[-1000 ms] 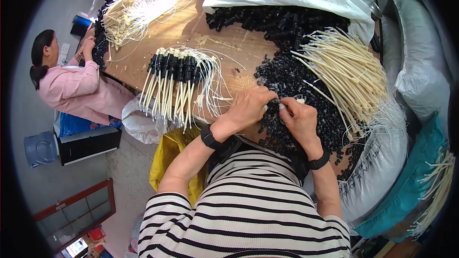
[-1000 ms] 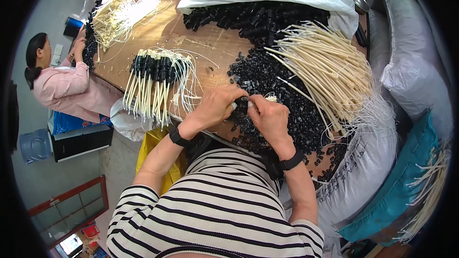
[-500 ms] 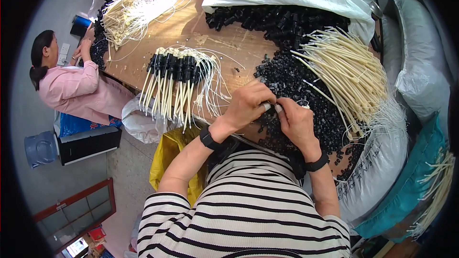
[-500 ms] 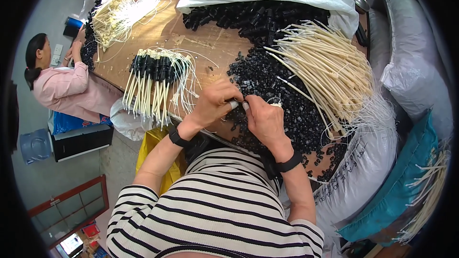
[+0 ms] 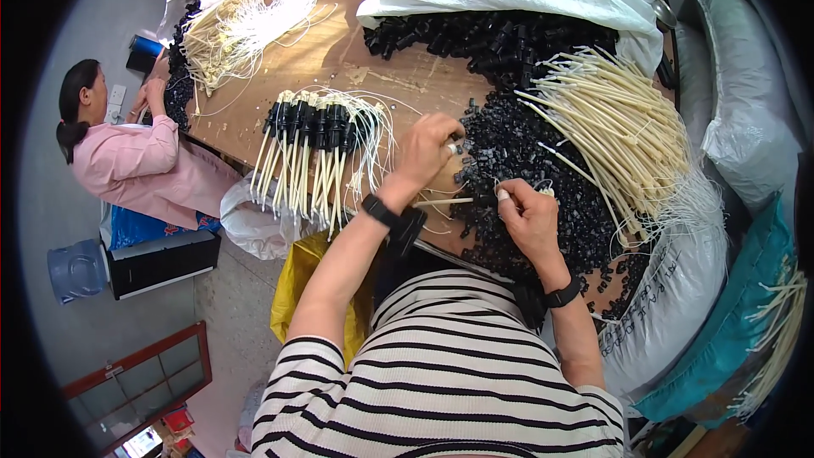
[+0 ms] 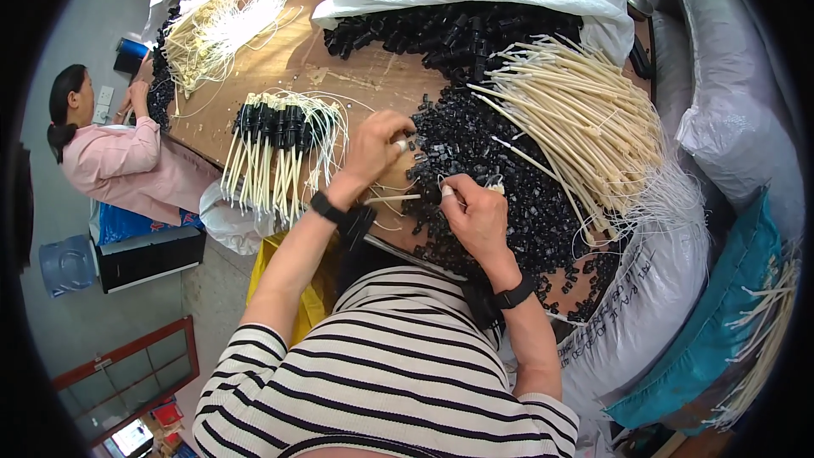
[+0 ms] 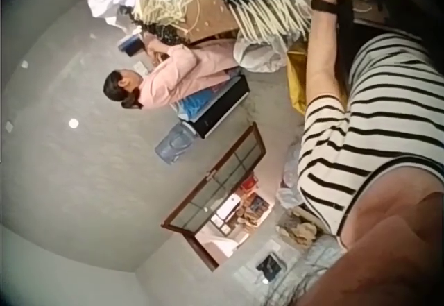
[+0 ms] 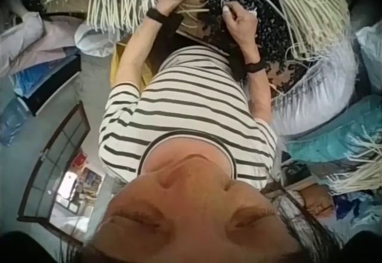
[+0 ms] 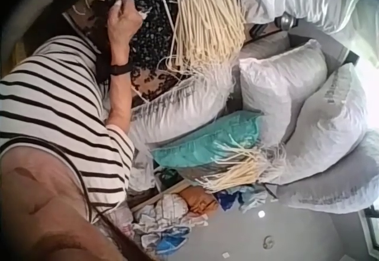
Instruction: The person assembles components by hand by picking up a white tube and a black connector, fitting them together, and then threading a white cord through the connector. The completed assemblies are then placed onto a growing row on the table.
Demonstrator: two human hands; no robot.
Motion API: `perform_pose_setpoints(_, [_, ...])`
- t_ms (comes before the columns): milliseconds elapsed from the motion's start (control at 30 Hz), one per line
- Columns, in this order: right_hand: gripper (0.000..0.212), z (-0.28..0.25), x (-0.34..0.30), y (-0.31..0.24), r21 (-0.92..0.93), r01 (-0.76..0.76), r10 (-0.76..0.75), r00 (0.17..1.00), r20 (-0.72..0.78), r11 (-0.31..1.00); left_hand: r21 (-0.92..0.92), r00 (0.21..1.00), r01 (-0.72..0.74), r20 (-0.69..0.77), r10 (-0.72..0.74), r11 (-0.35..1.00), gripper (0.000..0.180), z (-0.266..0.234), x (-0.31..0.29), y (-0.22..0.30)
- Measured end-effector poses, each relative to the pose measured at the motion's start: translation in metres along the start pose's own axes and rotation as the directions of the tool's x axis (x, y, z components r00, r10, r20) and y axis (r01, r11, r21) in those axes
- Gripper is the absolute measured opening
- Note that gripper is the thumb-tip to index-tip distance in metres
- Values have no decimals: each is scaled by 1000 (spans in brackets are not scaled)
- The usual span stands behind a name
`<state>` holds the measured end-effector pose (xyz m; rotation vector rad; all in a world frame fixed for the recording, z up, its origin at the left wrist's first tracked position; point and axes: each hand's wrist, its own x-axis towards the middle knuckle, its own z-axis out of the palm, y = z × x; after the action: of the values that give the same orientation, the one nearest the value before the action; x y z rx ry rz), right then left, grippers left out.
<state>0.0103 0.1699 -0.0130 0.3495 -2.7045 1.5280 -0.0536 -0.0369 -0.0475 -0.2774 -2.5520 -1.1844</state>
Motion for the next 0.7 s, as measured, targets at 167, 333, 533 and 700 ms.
perform_pose_setpoints(167, [9,-9,-1,5,13,-78,78,997,-24,997,94,987,67,137,-80,993,17,-5,3,-23])
perform_pose_setpoints(333, [8,-10,2,11,98,-179,177,984,27,979,41,970,213,108,-216,976,25,-24,-9,-20])
perform_pose_setpoints(533, [10,-1,8,10,139,-253,253,967,18,957,-434,894,446,267,-361,783,12,-13,-22,9])
perform_pose_setpoints(700, [11,10,12,13,166,-271,270,962,27,948,-305,986,136,139,-97,943,16,14,-32,64])
